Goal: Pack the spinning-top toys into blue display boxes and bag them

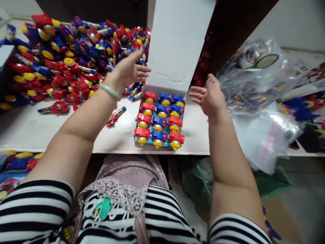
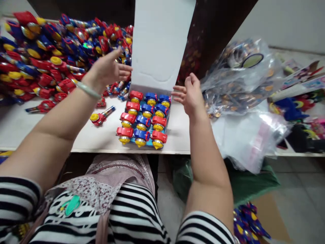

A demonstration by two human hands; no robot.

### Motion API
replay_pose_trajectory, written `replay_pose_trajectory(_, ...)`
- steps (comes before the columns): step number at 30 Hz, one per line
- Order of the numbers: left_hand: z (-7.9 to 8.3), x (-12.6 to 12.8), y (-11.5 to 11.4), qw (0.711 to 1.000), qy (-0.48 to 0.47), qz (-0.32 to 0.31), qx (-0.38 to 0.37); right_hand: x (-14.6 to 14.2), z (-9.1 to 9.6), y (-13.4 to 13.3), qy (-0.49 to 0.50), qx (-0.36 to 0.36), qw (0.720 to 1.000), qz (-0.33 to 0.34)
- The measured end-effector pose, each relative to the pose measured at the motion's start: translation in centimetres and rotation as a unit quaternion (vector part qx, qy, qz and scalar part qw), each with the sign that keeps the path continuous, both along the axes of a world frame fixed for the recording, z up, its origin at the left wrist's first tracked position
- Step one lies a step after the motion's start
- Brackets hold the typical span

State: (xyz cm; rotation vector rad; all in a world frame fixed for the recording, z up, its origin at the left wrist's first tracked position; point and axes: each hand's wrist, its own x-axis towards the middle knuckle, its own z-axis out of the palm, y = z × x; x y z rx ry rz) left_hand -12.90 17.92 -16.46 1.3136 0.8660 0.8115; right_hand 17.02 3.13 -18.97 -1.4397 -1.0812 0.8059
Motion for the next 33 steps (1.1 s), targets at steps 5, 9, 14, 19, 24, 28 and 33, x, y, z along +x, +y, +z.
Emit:
replay_pose_trajectory(5, 0.9, 1.5, 0.0, 0.996, -0.015, -0.082, 0.010, -0.8, 3.0, 5.4, 0.022, -0.091, 0.993, 0.068)
replay_pose_trajectory(9, 0.2, -0.5, -0.7, 0.992, -0.026, -0.082, 0.092, 0.5, 2.8, 4.1, -0.008, -0.040, 0.999, 0.030)
replay_pose_trajectory(14, 1.2, 2.8, 3.1, 0.997, -0.041, -0.051, 0.040, 1.1, 2.7, 9.5, -0.037, -0.050, 0.995, 0.075)
replay_pose_trajectory(19, 2.8, 2.6, 1.2, 0.993, -0.032, -0.100, 0.048, -0.6, 4.9, 8.3, 0.026, -0.073, 0.995, 0.069)
replay_pose_trajectory(24, 1.6, -4.8, -7.5, 0.973, -0.022, -0.228, 0.030, 0.4, 5.7, -4.5, 0.071, -0.129, 0.955, 0.259)
replay_pose_trajectory(28, -0.5, -6.6, -12.6, 0.976, -0.012, -0.212, 0.053, -0.2, 4.8, -9.9, -0.034, -0.127, 0.943, 0.305)
replay_pose_trajectory(33, -3.6, -3.5, -12.0, 0.967, -0.007, -0.057, 0.249, -2.5, 1.9, -8.0, -0.267, -0.006, 0.956, 0.119)
